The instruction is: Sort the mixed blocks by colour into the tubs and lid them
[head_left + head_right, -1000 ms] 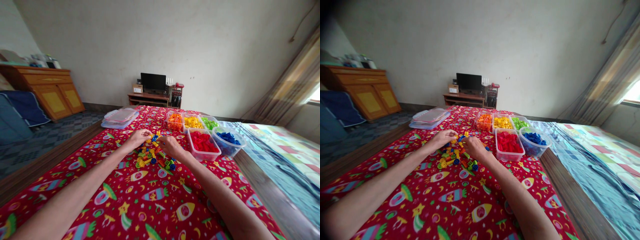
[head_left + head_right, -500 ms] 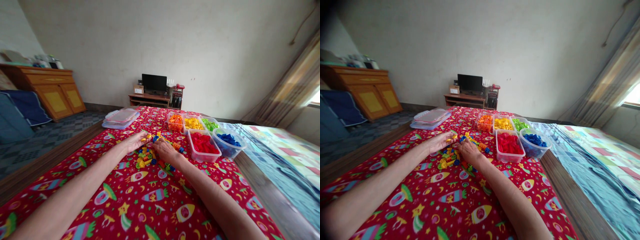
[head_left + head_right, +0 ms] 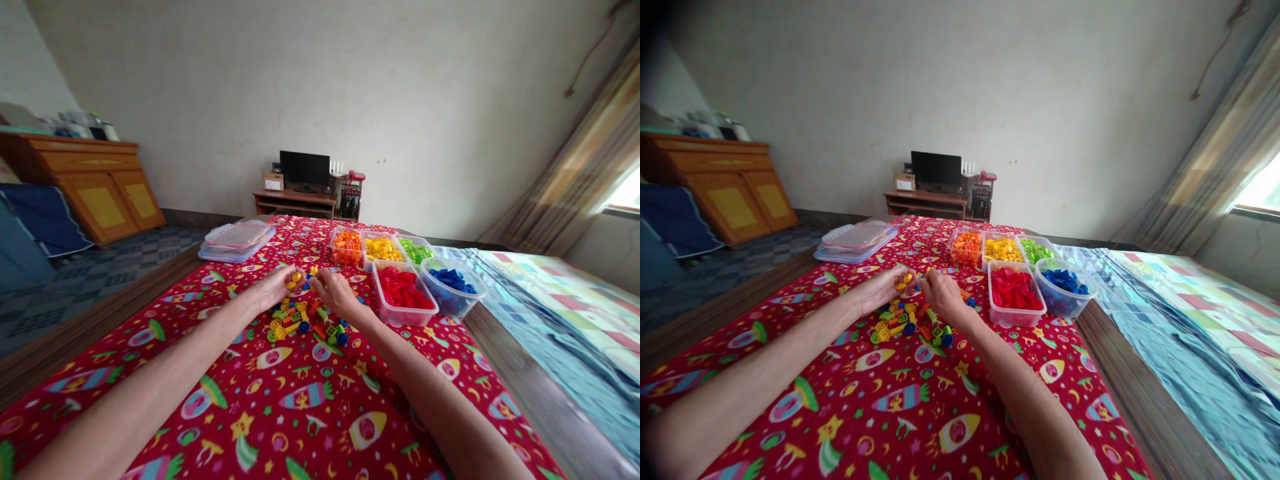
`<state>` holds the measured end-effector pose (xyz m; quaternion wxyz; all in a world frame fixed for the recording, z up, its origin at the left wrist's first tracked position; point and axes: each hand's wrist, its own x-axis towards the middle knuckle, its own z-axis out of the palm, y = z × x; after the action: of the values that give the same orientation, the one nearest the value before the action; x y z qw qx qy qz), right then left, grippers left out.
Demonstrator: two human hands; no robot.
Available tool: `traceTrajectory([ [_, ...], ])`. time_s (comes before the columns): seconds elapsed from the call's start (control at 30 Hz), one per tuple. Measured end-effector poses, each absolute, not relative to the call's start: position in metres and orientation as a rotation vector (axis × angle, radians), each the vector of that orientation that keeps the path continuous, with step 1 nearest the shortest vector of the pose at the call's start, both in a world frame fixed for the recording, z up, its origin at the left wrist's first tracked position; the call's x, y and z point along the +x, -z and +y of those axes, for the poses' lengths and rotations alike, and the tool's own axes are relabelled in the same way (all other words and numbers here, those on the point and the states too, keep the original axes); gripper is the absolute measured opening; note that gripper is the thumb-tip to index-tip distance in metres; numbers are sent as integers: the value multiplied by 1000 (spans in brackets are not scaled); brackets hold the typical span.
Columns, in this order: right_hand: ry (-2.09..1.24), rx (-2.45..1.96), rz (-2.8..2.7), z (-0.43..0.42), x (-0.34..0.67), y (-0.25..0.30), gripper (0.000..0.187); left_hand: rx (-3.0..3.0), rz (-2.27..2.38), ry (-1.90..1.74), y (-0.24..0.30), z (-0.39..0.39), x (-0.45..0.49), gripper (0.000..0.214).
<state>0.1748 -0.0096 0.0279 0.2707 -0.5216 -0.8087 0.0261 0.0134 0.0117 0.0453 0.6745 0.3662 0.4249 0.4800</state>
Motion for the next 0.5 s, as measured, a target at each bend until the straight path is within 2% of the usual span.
traceTrajectory([
  [0.1, -244, -1277, -2048, -11, 168, -26, 19, 817, 903, -1067, -46, 3, 26, 33],
  [0.23, -233, -1076, -2082, -17, 158, -17, 19, 766, 853, -1047, -51, -10, 39, 31],
  [0.4, -223, -1238, -2018, -14, 159, -11, 28, 735, 832, -1047, -56, -17, 42, 29],
  [0.5, -256, -1370, -1976, -10, 164, -16, 26, 722, 839, -1007, -55, -16, 40, 24],
])
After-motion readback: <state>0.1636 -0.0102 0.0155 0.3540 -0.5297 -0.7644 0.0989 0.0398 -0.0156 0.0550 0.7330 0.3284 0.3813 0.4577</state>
